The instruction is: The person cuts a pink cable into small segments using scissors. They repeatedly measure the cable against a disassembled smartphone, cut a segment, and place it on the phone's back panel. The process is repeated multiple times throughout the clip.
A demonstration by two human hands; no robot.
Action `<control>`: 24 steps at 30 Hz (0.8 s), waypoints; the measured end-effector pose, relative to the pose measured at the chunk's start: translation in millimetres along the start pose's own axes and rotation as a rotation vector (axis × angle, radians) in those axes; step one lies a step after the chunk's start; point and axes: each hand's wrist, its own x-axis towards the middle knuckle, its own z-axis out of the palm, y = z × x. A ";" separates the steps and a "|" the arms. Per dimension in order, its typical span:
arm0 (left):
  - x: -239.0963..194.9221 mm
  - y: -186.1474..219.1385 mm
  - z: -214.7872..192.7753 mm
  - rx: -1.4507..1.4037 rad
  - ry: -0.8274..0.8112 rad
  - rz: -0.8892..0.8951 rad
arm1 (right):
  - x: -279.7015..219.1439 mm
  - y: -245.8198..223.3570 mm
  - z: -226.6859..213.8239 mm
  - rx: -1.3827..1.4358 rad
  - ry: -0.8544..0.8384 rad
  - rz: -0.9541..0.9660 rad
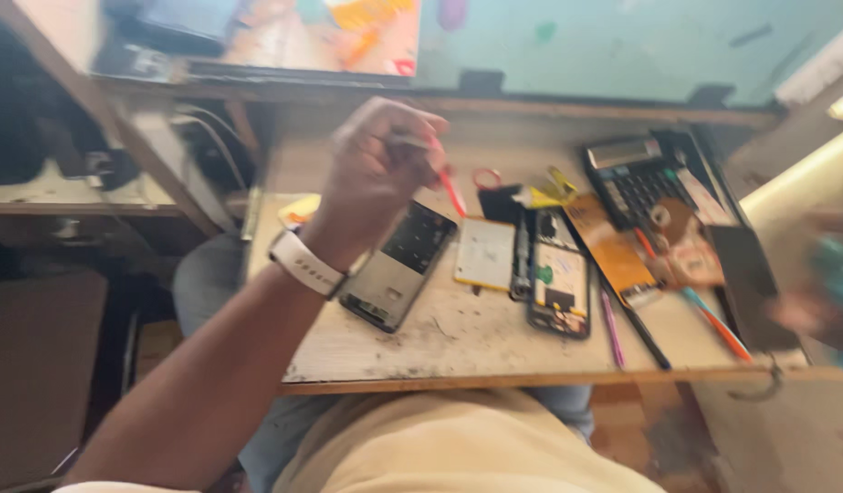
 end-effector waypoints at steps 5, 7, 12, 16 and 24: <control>-3.1 2.6 6.5 -0.207 -0.061 -0.073 | 64.7 -108.8 86.7 0.600 -0.303 -0.214; -3.2 4.4 6.5 -0.191 -0.053 -0.065 | 74.9 -131.5 120.2 0.829 -0.431 -0.167; -4.5 9.2 10.6 -0.162 -0.023 0.009 | 75.3 -153.6 168.1 1.103 -0.507 -0.218; -10.0 16.9 17.3 0.327 0.066 0.057 | 69.4 -143.7 181.8 1.006 -0.407 -0.187; -12.7 28.0 24.3 0.682 0.014 0.184 | 71.8 -131.5 185.4 0.891 -0.344 -0.127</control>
